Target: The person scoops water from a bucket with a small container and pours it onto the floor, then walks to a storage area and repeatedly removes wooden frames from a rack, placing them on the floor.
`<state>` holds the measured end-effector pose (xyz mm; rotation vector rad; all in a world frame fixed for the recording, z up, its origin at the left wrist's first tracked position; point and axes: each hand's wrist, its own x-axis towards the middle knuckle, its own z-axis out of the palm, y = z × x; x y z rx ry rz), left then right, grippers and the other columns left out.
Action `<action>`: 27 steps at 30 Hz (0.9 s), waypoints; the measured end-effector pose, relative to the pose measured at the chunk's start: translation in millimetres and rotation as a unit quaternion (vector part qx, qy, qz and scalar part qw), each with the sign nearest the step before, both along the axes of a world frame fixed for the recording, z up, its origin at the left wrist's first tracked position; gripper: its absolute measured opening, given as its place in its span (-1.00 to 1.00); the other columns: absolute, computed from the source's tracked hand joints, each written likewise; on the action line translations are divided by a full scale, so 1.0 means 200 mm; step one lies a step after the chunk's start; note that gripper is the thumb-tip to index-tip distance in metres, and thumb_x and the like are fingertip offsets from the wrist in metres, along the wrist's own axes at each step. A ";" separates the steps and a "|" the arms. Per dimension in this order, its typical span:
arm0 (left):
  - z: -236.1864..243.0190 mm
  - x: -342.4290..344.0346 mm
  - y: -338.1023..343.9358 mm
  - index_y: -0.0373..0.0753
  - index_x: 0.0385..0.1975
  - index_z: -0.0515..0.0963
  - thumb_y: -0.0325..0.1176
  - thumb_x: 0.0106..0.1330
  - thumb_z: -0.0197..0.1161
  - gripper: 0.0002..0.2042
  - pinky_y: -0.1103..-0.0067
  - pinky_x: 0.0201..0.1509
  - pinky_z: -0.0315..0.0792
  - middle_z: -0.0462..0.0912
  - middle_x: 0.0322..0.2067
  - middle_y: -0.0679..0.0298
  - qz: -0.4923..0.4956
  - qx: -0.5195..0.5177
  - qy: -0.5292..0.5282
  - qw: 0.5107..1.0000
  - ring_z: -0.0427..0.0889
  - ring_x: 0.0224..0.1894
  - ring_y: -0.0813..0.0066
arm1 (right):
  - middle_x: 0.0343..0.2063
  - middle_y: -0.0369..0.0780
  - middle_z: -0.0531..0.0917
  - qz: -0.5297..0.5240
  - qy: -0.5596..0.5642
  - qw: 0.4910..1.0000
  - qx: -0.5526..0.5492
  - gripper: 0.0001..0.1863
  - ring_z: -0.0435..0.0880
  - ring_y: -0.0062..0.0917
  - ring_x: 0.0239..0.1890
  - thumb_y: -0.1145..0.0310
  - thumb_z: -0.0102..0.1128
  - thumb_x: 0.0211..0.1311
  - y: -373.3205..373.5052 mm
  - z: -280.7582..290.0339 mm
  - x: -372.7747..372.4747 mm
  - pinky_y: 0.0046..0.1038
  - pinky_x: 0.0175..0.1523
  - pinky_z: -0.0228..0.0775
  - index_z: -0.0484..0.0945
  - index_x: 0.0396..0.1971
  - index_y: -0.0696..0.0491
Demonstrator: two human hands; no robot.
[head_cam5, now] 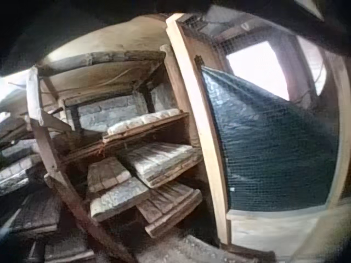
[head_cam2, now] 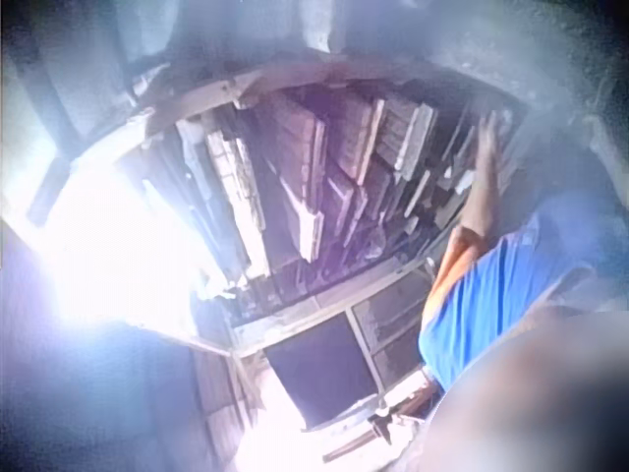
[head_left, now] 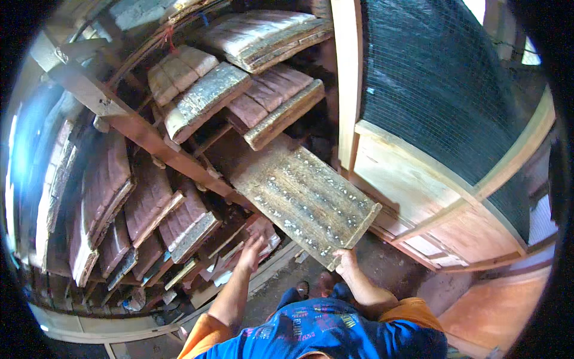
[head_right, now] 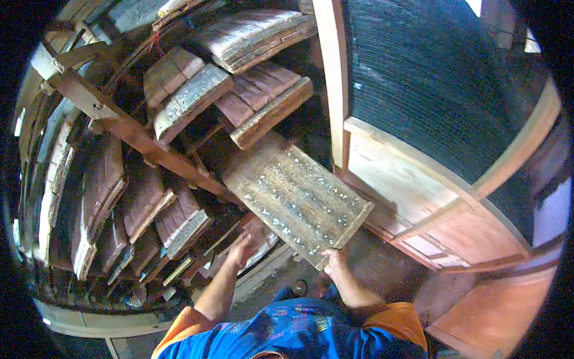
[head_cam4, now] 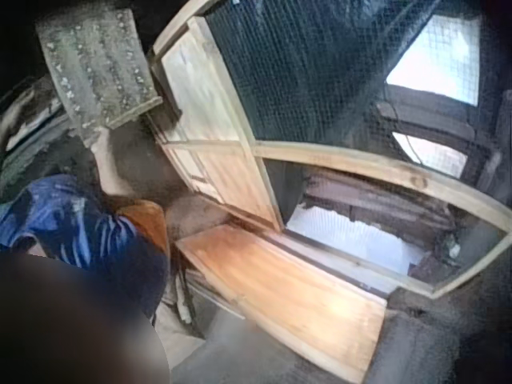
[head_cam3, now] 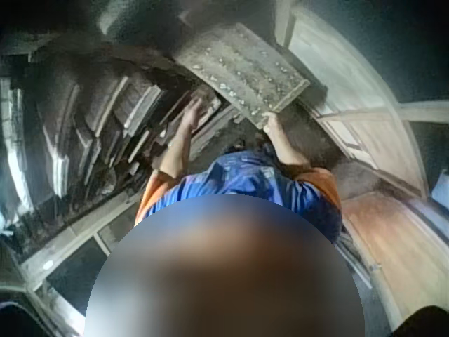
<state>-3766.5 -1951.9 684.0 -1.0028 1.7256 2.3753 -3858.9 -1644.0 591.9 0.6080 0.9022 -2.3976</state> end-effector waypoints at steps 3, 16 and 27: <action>0.01 -0.26 -0.05 0.04 0.29 0.11 -0.07 0.29 0.15 -0.41 0.32 0.00 0.34 0.44 0.06 0.32 -0.041 0.073 0.030 0.996 0.39 0.10 0.32 | -0.17 -0.23 0.51 -0.008 -0.001 1.000 -0.004 -0.27 0.53 -0.27 -0.13 0.70 0.04 -0.36 0.08 0.04 0.14 -0.11 -0.16 0.47 0.35 0.02 -0.07; 0.11 -0.16 0.09 0.07 -0.20 0.35 -0.21 0.16 0.33 -0.70 0.22 0.00 0.39 0.48 -0.25 0.46 -0.133 0.282 0.041 0.949 0.50 -0.13 0.36 | -0.34 -0.17 0.57 -0.014 -0.093 0.994 0.046 -0.71 0.57 -0.31 -0.28 0.45 0.16 -0.19 0.41 0.11 0.71 -0.23 -0.14 0.47 0.47 -0.34 0.11; -0.15 -0.06 -0.10 0.15 0.02 0.37 -0.22 0.21 0.26 -0.62 0.10 0.16 0.32 0.33 0.12 0.31 -0.235 0.408 -0.001 0.882 0.26 0.26 0.02 | -0.25 -0.19 0.56 -0.080 -0.005 0.975 0.210 -0.26 0.59 -0.32 -0.21 0.48 0.17 -0.33 0.37 0.43 0.72 -0.27 -0.12 0.49 0.32 0.09 0.15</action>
